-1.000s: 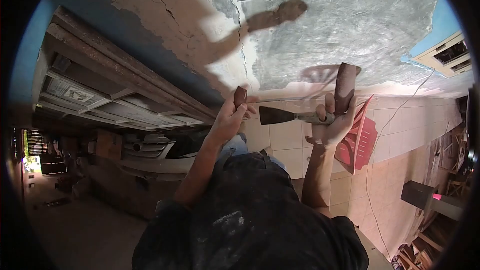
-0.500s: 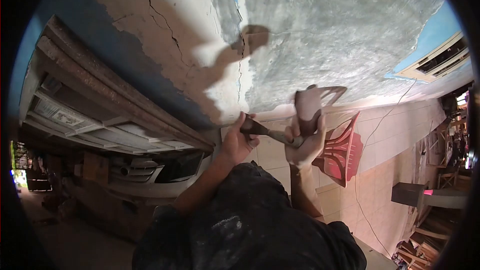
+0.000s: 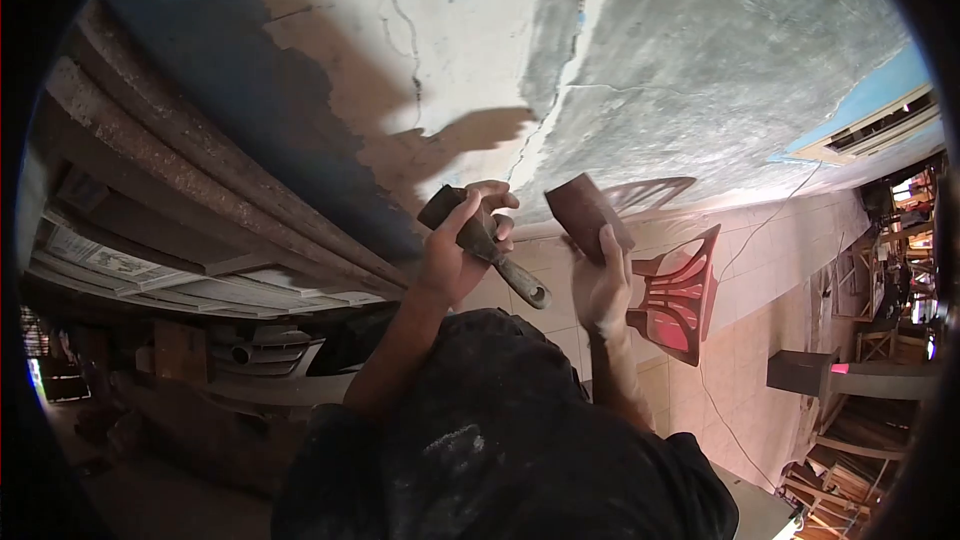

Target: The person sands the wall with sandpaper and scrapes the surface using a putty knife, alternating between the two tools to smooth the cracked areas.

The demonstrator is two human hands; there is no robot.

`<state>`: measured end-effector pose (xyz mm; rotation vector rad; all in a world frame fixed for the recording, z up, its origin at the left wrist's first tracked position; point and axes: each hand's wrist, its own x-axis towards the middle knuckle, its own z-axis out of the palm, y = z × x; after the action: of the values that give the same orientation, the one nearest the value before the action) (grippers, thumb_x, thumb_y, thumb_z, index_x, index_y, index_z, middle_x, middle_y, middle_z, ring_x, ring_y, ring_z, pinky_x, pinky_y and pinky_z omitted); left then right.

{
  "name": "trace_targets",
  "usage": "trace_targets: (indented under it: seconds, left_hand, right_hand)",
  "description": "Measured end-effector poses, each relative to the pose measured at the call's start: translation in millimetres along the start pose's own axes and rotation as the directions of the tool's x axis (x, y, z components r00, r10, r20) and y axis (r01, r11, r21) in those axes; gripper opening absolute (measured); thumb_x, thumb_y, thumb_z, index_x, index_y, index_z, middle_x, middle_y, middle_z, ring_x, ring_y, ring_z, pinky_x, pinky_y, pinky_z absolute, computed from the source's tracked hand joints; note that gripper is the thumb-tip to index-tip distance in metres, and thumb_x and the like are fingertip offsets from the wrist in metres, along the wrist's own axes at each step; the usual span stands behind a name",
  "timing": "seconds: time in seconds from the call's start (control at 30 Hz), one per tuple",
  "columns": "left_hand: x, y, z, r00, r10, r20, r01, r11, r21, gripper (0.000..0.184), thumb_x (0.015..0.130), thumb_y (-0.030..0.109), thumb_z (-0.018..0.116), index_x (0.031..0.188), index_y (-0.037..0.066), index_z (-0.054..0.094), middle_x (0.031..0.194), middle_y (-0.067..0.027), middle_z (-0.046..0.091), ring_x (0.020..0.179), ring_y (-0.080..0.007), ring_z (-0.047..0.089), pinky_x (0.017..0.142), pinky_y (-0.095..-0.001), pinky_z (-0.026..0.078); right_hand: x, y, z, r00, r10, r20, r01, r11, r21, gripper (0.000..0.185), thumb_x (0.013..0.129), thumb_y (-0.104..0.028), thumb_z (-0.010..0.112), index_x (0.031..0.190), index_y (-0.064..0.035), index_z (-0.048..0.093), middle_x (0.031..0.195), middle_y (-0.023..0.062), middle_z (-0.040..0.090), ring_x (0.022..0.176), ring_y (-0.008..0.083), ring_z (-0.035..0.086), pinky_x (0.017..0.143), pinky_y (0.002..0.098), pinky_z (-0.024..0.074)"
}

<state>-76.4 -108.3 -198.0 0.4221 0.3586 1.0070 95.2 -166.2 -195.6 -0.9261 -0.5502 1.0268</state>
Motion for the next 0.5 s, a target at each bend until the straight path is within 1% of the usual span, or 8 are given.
trace_targets:
  seconds: [0.03,0.07,0.13,0.27,0.33,0.4,0.43,0.5]
  left_hand:
    - [-0.4,7.9,-4.0,0.999,0.020,0.036,-0.020,1.000,0.009,0.036,0.096,0.029,0.043,0.122,0.004,0.048,0.106,-0.0092,0.050,0.077,-0.0163,0.046,0.066,-0.0313,0.039]
    - [-1.0,15.1,-7.0,0.997,0.038,0.073,-0.039,0.999,0.019,0.037,0.095,0.029,0.044,0.122,0.004,0.048,0.106,-0.0092,0.050,0.078,-0.0164,0.046,0.066,-0.0312,0.039]
    - [-2.9,27.6,-8.8,0.994,0.043,0.096,-0.045,0.999,0.026,0.038,0.094,0.026,0.044,0.124,0.003,0.049,0.105,-0.0098,0.049,0.081,-0.0170,0.047,0.068,-0.0311,0.040]
    - [-5.0,41.2,-14.7,0.993,0.078,0.083,-0.082,0.996,0.043,0.033,0.090,0.019,0.049,0.119,0.002,0.051,0.104,-0.0093,0.051,0.082,-0.0159,0.048,0.068,-0.0310,0.041]
    - [-4.2,43.4,-19.3,0.993,0.104,0.063,-0.106,0.994,0.035,0.031,0.089,0.015,0.051,0.116,0.001,0.052,0.104,-0.0091,0.053,0.081,-0.0148,0.048,0.069,-0.0308,0.041]
    - [-1.8,42.6,-23.3,0.992,0.119,0.037,-0.120,0.992,0.028,0.031,0.087,0.013,0.052,0.115,0.000,0.052,0.104,-0.0092,0.053,0.082,-0.0139,0.048,0.070,-0.0306,0.041]
    - [-0.6,41.7,-22.3,0.991,0.128,0.026,-0.129,0.991,0.035,0.031,0.087,0.013,0.052,0.115,-0.001,0.052,0.103,-0.0088,0.053,0.082,-0.0132,0.048,0.070,-0.0302,0.041]
    - [2.2,39.3,-16.0,0.989,0.148,0.018,-0.148,0.987,0.054,0.031,0.087,0.013,0.052,0.114,-0.002,0.051,0.099,-0.0080,0.052,0.083,-0.0118,0.048,0.070,-0.0294,0.041]
  right_hand:
    - [5.5,2.0,-10.2,1.000,0.016,0.003,-0.016,0.986,-0.166,0.035,0.093,-0.020,0.056,0.116,0.0049,0.050,0.110,0.0148,0.056,0.102,0.0206,0.053,0.088,0.0338,0.0437]
    - [6.3,-5.8,-3.3,1.000,-0.007,0.029,0.018,0.922,-0.388,0.036,0.092,-0.020,0.058,0.117,0.0054,0.049,0.111,0.0155,0.056,0.102,0.0208,0.053,0.088,0.0339,0.0435]
    - [8.3,-24.9,15.8,0.995,-0.034,0.093,0.092,0.652,-0.753,0.040,0.090,-0.020,0.060,0.118,0.0064,0.047,0.114,0.0168,0.054,0.103,0.0213,0.052,0.088,0.0340,0.0430]
    - [14.7,-10.2,20.6,0.967,-0.206,0.149,0.235,0.502,-0.832,0.053,0.084,-0.017,0.068,0.122,0.0066,0.040,0.110,0.0170,0.051,0.102,0.0239,0.050,0.086,0.0347,0.0438]
    - [16.1,-8.0,26.2,0.958,-0.045,0.283,0.269,0.478,-0.836,0.052,0.080,-0.019,0.072,0.122,0.0021,0.049,0.084,0.0107,0.056,0.077,0.0176,0.055,0.069,0.0347,0.0463]
    - [12.4,-21.4,35.6,0.858,0.323,0.400,0.228,0.459,-0.859,0.051,0.078,-0.022,0.075,0.120,-0.0014,0.055,0.068,0.0067,0.056,0.063,0.0152,0.055,0.059,0.0349,0.0457]
    - [5.1,-11.9,40.3,0.845,0.292,0.448,0.291,0.452,-0.843,0.047,0.077,-0.027,0.075,0.117,-0.0066,0.062,0.052,0.0044,0.050,0.047,0.0170,0.050,0.052,0.0348,0.0433]
    - [-0.6,-3.4,54.4,0.760,0.387,0.522,0.341,0.446,-0.827,0.043,0.078,-0.030,0.074,0.112,-0.0061,0.063,0.055,0.0076,0.053,0.049,0.0199,0.053,0.053,0.0349,0.0437]
